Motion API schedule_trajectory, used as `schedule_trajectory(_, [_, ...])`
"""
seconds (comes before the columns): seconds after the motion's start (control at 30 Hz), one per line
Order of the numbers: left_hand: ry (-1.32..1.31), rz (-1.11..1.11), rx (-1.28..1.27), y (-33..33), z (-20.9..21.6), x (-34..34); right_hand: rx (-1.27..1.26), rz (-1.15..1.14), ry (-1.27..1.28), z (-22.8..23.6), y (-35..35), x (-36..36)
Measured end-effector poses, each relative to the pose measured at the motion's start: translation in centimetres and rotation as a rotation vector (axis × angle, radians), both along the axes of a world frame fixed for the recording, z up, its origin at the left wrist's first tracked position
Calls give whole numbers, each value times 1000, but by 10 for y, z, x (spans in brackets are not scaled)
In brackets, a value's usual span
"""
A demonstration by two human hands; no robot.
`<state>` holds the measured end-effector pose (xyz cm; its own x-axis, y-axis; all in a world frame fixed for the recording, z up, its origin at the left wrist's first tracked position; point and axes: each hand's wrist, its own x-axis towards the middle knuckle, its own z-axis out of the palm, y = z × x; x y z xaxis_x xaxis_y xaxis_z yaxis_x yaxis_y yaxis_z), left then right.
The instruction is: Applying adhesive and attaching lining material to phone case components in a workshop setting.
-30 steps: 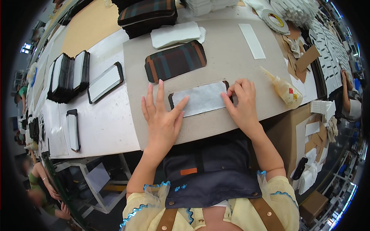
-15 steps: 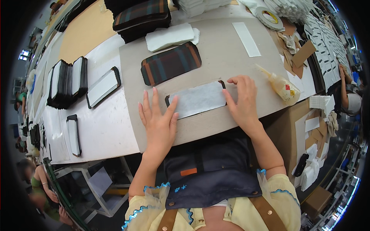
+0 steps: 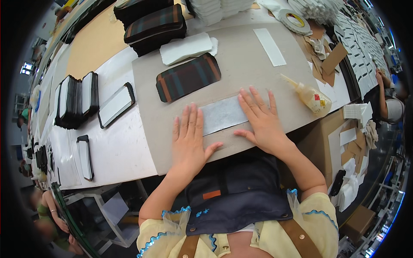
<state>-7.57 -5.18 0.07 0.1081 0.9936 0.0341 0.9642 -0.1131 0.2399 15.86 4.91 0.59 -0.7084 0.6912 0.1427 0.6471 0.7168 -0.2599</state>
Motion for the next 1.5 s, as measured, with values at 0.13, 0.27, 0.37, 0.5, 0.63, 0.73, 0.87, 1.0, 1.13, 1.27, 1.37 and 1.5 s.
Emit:
schedule_trajectory(0.13, [4,21,8,-13,6,10,-55,8,3,9,-13,2])
schedule_trajectory(0.27, [-46,-165,-34,-12,7,24,-102,160,-28,13,-18,9])
schedule_trajectory(0.37, [-34,-152,-53,-18,9,18,21,51,-91,20,3,28])
schedule_trajectory(0.5, [-61,-89,-53,-21,12,23,374,-106,122,34,86,55])
schedule_trajectory(0.63, [-129,-154,14,-1,7,43,359,-50,-66,45,165,65])
schedule_trajectory(0.73, [-80,-166,30,13,7,53,392,83,-277,43,181,58])
schedule_trajectory(0.87, [-69,-137,45,13,3,42,438,132,-402,42,185,51])
schedule_trajectory(1.0, [-111,-19,9,1,0,15,380,95,-227,45,184,53])
schedule_trajectory(1.13, [17,148,-38,-18,8,-15,481,-55,194,73,154,46])
schedule_trajectory(1.27, [-113,267,208,-10,12,-47,22,-49,523,100,106,30])
schedule_trajectory(1.37, [-583,209,257,13,29,-53,-418,45,685,102,73,10])
schedule_trajectory(1.5, [-1277,254,116,26,38,-45,-696,89,714,92,56,-1])
